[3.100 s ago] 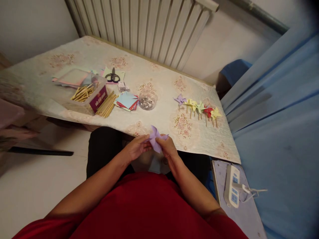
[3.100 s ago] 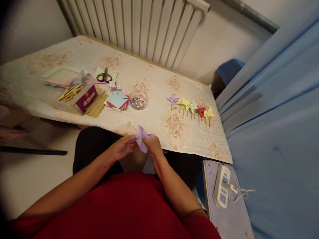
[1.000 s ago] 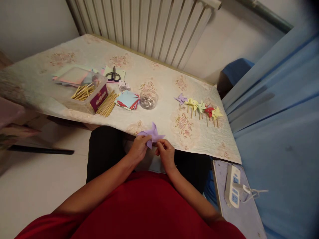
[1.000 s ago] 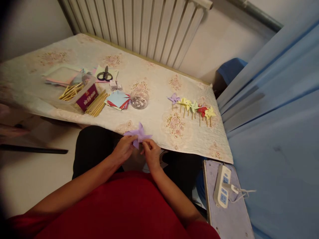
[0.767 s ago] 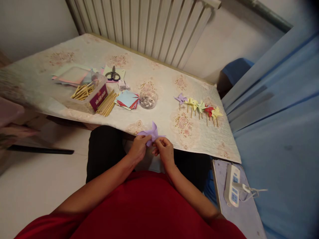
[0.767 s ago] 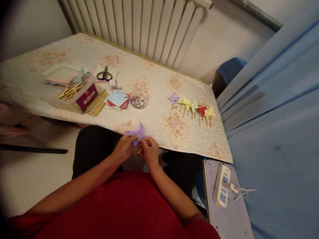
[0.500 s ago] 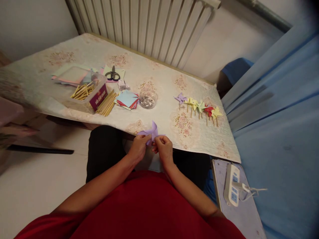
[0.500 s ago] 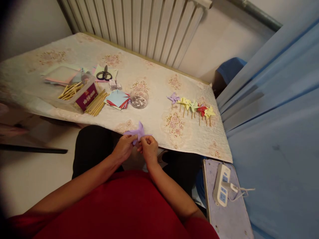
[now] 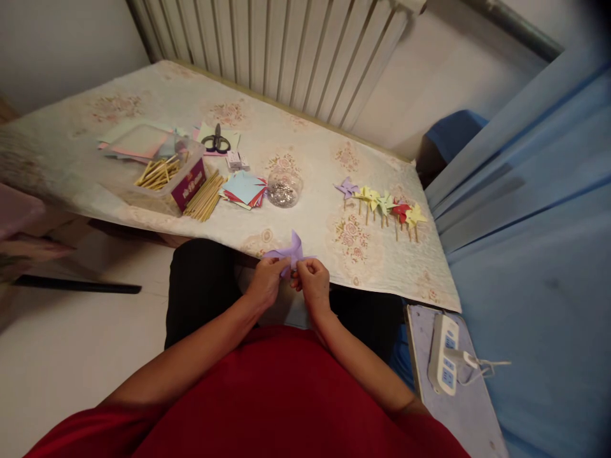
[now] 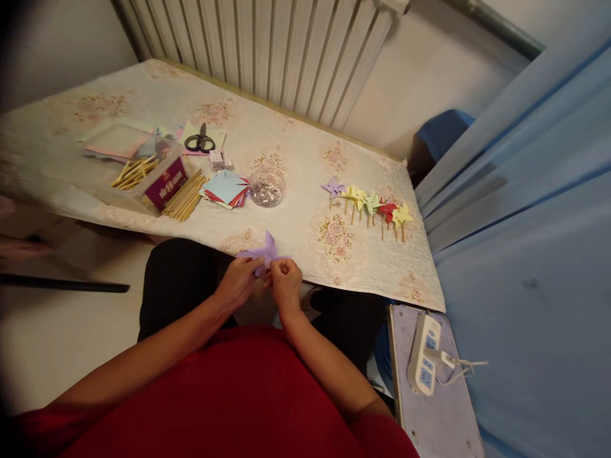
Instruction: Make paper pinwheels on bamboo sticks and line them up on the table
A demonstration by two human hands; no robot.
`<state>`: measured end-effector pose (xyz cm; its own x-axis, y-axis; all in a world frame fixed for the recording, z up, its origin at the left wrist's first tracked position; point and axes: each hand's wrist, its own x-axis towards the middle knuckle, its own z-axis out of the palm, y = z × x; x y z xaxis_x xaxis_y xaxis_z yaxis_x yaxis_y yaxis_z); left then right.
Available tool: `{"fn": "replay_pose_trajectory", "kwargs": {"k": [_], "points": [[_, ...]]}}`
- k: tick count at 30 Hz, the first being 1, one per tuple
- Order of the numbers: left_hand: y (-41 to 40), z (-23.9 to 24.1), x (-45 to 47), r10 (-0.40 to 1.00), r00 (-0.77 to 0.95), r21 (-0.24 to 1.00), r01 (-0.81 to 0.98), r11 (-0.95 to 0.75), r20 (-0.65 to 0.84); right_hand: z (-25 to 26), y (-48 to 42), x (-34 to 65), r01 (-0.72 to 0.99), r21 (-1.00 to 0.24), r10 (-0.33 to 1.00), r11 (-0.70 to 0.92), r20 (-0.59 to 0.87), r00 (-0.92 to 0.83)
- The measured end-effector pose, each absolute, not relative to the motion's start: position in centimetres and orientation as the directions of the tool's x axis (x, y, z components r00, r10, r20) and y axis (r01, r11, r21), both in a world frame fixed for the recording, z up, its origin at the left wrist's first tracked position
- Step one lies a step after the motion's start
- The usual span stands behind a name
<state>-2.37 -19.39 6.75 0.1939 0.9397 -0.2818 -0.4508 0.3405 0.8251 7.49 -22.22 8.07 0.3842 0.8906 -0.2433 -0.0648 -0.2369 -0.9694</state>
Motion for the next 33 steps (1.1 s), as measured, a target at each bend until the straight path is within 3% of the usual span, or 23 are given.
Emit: {"fn": "replay_pose_trajectory", "kwargs": {"k": [33], "points": [[-19.1, 5.8, -2.4, 0.959, 0.103, 0.892, -0.352, 0.284, -0.265, 7.7, -22.1, 7.7, 0.011, -0.951, 0.9, -0.308, -0.287, 0.329]]}}
